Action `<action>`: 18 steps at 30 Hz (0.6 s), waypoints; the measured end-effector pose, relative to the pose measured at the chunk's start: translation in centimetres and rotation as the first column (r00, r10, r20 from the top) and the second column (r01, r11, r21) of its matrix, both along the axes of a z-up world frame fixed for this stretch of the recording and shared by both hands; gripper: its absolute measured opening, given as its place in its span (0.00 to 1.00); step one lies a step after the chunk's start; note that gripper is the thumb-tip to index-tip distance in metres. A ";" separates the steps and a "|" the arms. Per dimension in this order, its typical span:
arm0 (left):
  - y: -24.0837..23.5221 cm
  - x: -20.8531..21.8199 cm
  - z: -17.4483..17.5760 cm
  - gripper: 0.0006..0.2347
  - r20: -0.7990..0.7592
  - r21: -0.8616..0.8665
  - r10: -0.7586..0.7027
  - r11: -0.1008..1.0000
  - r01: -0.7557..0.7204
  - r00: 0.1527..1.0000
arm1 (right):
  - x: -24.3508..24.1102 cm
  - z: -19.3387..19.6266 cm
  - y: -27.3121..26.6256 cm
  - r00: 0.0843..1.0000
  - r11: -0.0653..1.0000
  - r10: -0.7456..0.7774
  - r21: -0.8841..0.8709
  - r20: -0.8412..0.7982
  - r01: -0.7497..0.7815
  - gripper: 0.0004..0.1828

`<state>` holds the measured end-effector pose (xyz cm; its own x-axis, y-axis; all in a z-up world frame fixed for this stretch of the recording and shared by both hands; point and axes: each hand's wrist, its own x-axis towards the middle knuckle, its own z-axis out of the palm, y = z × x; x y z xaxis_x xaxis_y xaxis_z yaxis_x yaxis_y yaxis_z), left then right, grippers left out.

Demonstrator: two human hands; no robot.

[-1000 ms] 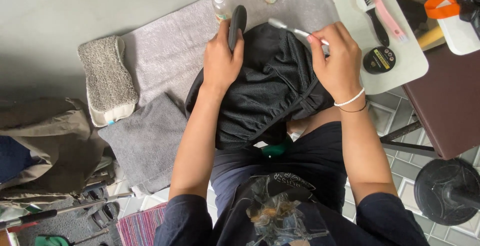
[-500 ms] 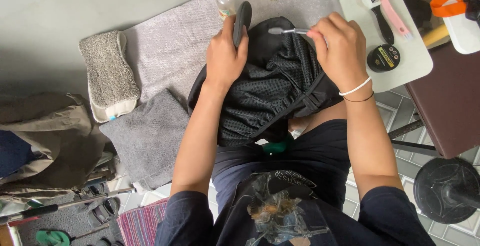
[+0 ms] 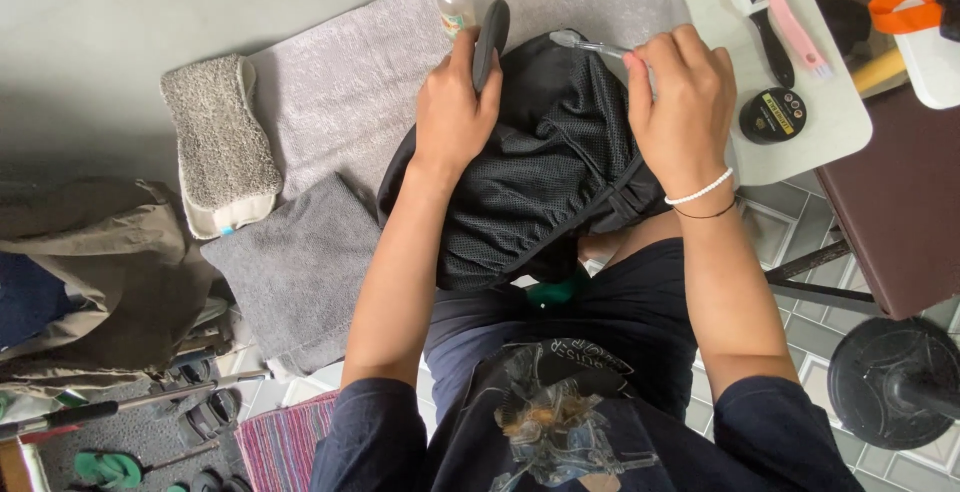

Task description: The person uses a small brush to scrub the interior of a black fabric bag placed on a table. They repeatedly rub the inner surface with the brush, occasionally repositioning the bag and adjusting their grip. The person continues scrubbing different sections of the bag's interior throughout the clip.

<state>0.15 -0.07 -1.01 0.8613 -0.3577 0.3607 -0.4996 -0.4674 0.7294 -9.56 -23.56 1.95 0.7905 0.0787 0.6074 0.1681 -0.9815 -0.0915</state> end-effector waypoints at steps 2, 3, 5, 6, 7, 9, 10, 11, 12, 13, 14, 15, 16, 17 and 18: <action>-0.1 -0.1 0.1 0.10 0.001 -0.003 -0.007 1.000 0.007 1.000 | -0.1 -0.2 0.0 1.000 1.000 -0.002 -0.006 -0.019 0.002 0.12; 0.0 -0.1 0.1 0.09 0.000 -0.006 -0.007 1.000 0.007 1.000 | 0.0 -0.4 0.1 0.999 1.000 0.002 -0.011 -0.041 -0.002 0.13; -0.1 -0.1 0.2 0.10 0.015 0.003 -0.003 1.000 0.003 1.000 | -0.6 0.1 -0.2 0.999 0.999 -0.036 0.005 -0.023 0.036 0.12; -0.1 -0.2 0.2 0.10 0.024 0.012 0.004 1.000 -0.004 1.000 | -0.8 0.2 -0.3 0.997 0.997 -0.072 0.023 -0.010 0.073 0.11; 0.1 -0.2 0.1 0.10 0.019 0.012 0.007 1.000 -0.008 1.000 | -0.8 0.6 -0.1 0.998 0.997 -0.069 0.023 -0.015 0.069 0.11; 0.0 0.1 0.0 0.11 0.019 0.018 -0.003 1.000 0.002 1.000 | -1.0 1.3 0.1 0.998 0.989 0.027 0.144 0.052 -0.034 0.08; 0.0 -0.1 0.0 0.11 0.018 0.016 -0.007 1.000 0.007 1.000 | -0.9 0.7 0.1 0.998 0.989 0.023 0.142 0.051 -0.030 0.08; 0.0 -0.1 0.1 0.11 0.010 0.022 -0.005 1.000 0.005 1.000 | -0.7 0.2 0.1 1.000 0.990 0.022 0.137 0.006 -0.023 0.08; -0.1 -0.1 0.2 0.11 0.002 0.028 -0.003 1.000 0.003 1.000 | -0.6 -0.2 0.1 0.999 0.991 0.021 0.131 -0.039 -0.016 0.08; -0.1 -0.2 0.2 0.11 0.007 0.027 -0.005 1.000 0.005 1.000 | -0.7 -0.4 0.0 0.999 0.991 0.019 0.131 -0.033 -0.015 0.08; -0.2 -0.3 0.2 0.13 0.029 0.041 -0.007 0.999 0.005 1.000 | -0.8 -0.6 0.0 0.999 0.985 -0.043 0.165 0.012 0.040 0.08; 0.0 -0.4 0.2 0.15 0.047 0.057 0.002 0.998 -0.005 0.999 | -0.8 -0.8 0.0 0.994 0.975 -0.095 0.204 0.051 0.082 0.08; 0.1 0.0 -0.1 0.15 0.049 0.059 0.011 0.998 -0.014 0.999 | -0.6 -0.5 0.3 0.995 0.976 -0.086 0.206 0.053 0.073 0.08; 0.1 0.1 -0.6 0.16 0.143 0.079 -0.008 0.997 -0.003 0.990 | -1.0 -0.3 0.6 0.988 0.939 -0.092 0.341 0.122 0.045 0.06; 0.1 0.0 -1.1 0.18 0.234 0.100 -0.031 0.995 0.007 0.972 | -1.4 -0.1 0.8 0.976 0.884 -0.109 0.468 0.188 0.008 0.03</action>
<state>0.16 -0.02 -2.09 0.7490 -0.4170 0.5149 -0.6613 -0.5192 0.5414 -10.94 -22.79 1.87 0.6403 -0.2928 0.7101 0.1759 -0.8441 -0.5066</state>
